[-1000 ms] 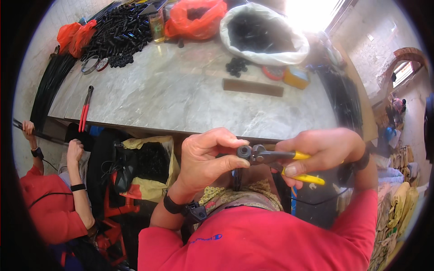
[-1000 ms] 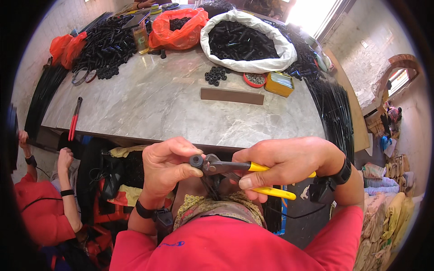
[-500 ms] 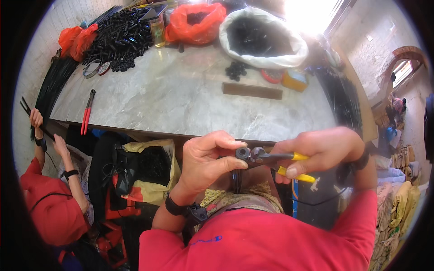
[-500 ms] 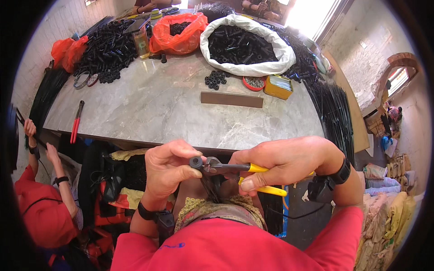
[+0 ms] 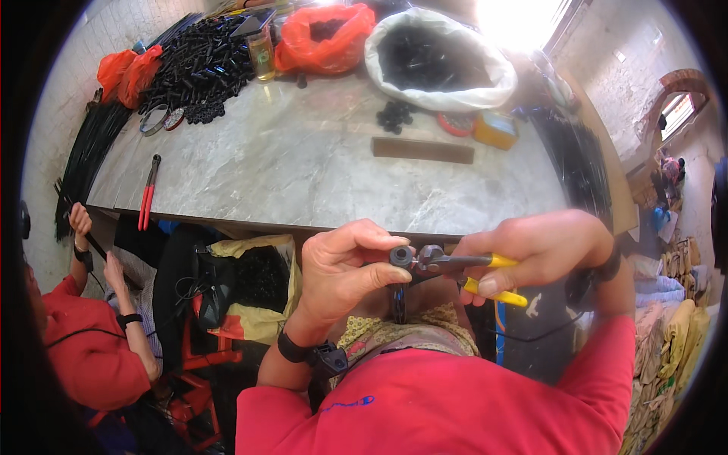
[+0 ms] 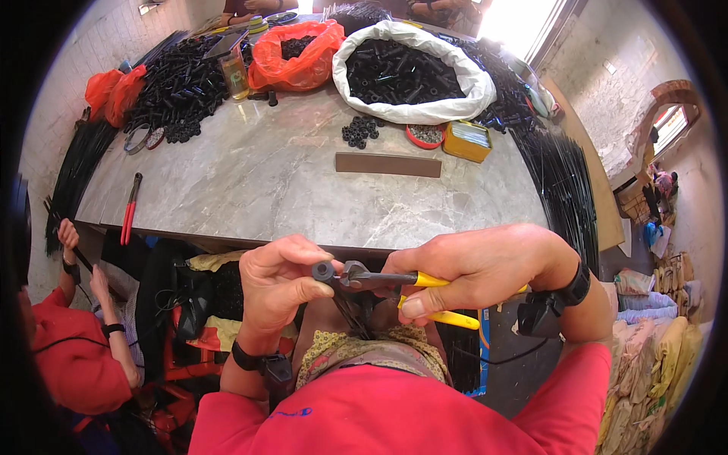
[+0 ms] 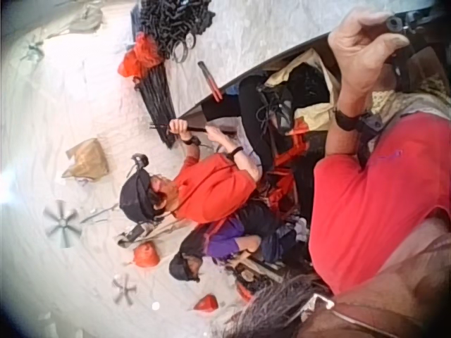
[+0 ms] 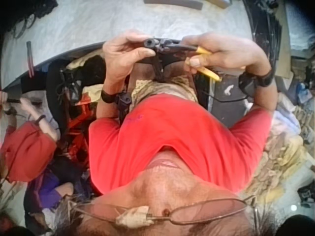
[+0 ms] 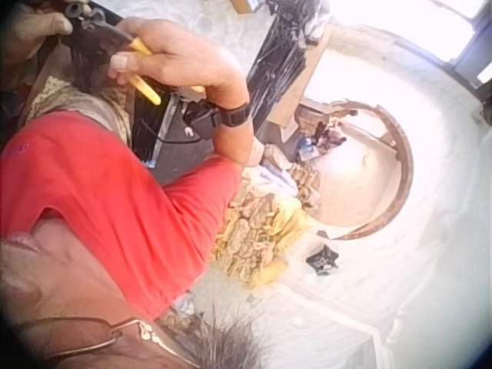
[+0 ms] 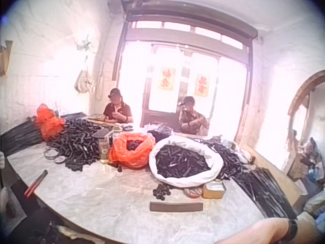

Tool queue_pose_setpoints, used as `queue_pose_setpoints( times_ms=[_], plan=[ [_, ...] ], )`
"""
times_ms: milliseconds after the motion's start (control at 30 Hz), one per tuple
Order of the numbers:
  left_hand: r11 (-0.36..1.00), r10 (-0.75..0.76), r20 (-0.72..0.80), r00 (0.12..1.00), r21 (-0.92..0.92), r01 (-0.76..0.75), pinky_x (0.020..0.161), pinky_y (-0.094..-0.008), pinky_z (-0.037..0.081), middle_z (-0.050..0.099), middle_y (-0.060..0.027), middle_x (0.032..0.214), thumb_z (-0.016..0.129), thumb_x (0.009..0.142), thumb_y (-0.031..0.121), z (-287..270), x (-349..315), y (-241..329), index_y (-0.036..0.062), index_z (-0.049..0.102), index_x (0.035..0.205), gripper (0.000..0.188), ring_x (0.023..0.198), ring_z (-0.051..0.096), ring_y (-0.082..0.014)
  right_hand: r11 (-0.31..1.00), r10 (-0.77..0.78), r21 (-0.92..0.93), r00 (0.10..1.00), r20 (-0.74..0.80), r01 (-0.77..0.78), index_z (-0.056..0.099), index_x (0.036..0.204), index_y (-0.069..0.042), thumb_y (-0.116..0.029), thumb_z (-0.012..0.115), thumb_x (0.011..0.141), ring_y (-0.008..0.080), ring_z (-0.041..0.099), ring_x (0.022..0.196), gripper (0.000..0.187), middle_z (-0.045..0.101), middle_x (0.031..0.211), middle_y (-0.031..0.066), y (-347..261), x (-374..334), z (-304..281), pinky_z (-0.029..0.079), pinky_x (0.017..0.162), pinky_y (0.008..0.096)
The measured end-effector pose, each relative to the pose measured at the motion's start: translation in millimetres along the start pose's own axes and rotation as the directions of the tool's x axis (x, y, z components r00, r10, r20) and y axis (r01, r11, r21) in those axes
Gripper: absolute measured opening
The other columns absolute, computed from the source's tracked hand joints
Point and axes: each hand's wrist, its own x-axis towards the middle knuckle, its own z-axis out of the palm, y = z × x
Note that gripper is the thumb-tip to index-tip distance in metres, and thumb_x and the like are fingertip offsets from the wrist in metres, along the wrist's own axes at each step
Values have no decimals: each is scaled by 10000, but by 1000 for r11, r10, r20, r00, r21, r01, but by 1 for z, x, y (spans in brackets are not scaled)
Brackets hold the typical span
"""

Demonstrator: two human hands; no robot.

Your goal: Assemble the ribs and spokes of an umbrella structure using pliers.

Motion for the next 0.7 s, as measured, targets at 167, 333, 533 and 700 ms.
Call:
queue_pose_setpoints(
  times_ms=[167, 333, 533, 700],
  plan=[
    [1000, -5, 8, 1000, -9, 5, 857, -290, 573, 693, -123, 1010, 773, 765, -160, 2, 0, 1, -65, 697, 1055, 315, 949, 694, -178, 987, 0, 161, 1000, 19, -3, 525, 1211, 24, -289, 528, 1064, 131, 663, 881, 346, 700, 956, 80, 1, 1, 3, 522, 752, 289],
    [1000, 4, 16, 1000, -12, -4, 859, -292, 574, 693, -123, 1011, 774, 766, -159, 2, 0, 1, -65, 695, 1057, 316, 955, 693, -178, 980, 38, 195, 999, 30, -43, 526, 1157, 19, -291, 510, 1070, 120, 660, 869, 323, 701, 953, 54, -2, 0, 4, 527, 754, 283],
    [1000, 4, 13, 1000, 0, -4, 855, -295, 577, 694, -124, 1003, 780, 762, -154, 1, -1, 0, -65, 694, 1050, 313, 951, 692, -177, 966, 63, 250, 998, 26, -67, 525, 1097, 5, -304, 500, 1074, 101, 651, 844, 311, 692, 910, 43, -4, 1, 7, 524, 739, 272],
    [1000, 4, 9, 1000, -13, -4, 848, -291, 578, 693, -124, 999, 780, 761, -156, 3, 0, -1, -65, 694, 1046, 311, 946, 691, -174, 976, 57, 209, 998, 12, -58, 521, 1072, -1, -296, 498, 1074, 97, 645, 803, 296, 686, 878, 40, -6, 0, 7, 518, 708, 269]
  ],
)
